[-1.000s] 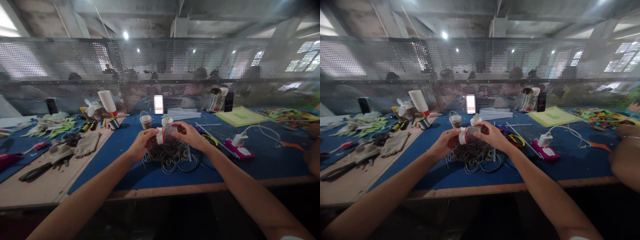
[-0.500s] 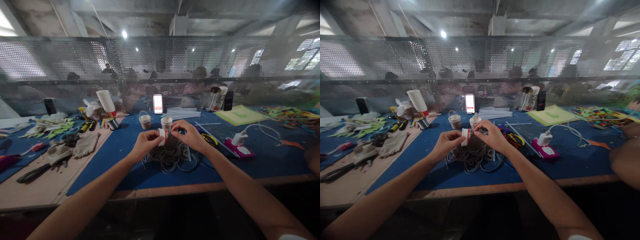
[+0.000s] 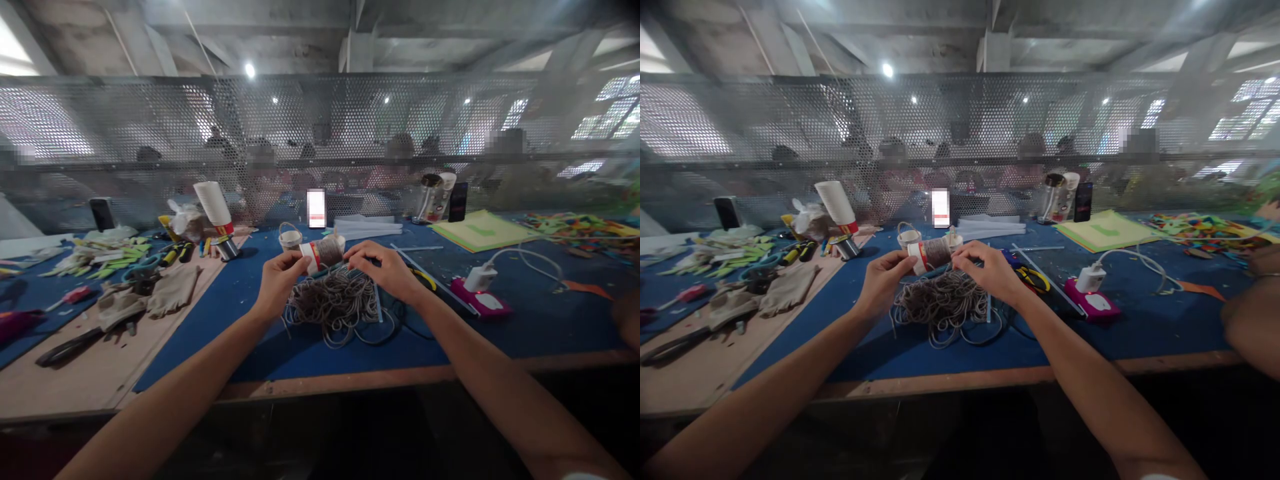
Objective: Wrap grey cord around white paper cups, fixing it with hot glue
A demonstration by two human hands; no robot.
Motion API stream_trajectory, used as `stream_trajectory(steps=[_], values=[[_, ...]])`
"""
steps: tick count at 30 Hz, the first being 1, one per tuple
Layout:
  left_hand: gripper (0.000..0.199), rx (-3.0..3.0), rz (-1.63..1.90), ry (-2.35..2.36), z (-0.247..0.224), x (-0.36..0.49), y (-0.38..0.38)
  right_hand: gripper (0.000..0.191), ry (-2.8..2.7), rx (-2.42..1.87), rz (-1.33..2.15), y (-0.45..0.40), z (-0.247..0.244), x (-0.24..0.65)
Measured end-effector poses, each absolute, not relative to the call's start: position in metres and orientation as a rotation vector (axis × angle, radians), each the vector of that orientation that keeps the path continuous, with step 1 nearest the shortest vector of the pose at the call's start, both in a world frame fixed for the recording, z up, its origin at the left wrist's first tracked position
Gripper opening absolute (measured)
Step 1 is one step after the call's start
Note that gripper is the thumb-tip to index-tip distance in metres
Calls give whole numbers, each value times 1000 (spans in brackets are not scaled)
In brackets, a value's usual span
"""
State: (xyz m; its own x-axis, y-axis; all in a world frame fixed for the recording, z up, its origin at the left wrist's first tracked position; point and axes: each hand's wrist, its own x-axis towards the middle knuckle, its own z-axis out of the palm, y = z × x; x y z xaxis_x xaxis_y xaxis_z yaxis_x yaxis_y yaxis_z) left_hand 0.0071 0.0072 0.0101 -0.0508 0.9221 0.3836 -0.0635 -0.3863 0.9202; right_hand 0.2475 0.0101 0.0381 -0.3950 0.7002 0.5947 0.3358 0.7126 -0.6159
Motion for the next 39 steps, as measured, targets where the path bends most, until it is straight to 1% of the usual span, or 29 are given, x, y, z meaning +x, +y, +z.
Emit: stream_trajectory(steps=[4,6,8,12,15,20,25,29,36,39], values=[[23,1412,1564,965,11,8,6,26,-1778,-1067,272,34,32,267],[24,1412,1577,983,11,8,6,24,-1704,-1292,93,46,28,282],[24,1422,1595,996,11,7,6,22,-1681,-1510,-4,57,24,296],[21,1441,1603,1000,12,8,5,31,-1800,-1915,0,69,13,315],[20,1428,1610,989,13,10,4,38,-1860,-1997,60,76,4,321],[20,1430,1601,993,11,10,6,46,-1957,-2040,193,92,-5,325],[22,1461,1587,973,8,7,8,40,-1908,-2051,299,99,-8,329],[23,1440,1586,991,9,7,7,39,-1762,-1969,316,95,-3,330],[22,1439,1588,1005,8,7,8,35,-1618,-1513,490,76,18,308],[22,1425,1589,1001,8,8,8,31,-1479,-1154,751,66,23,297]])
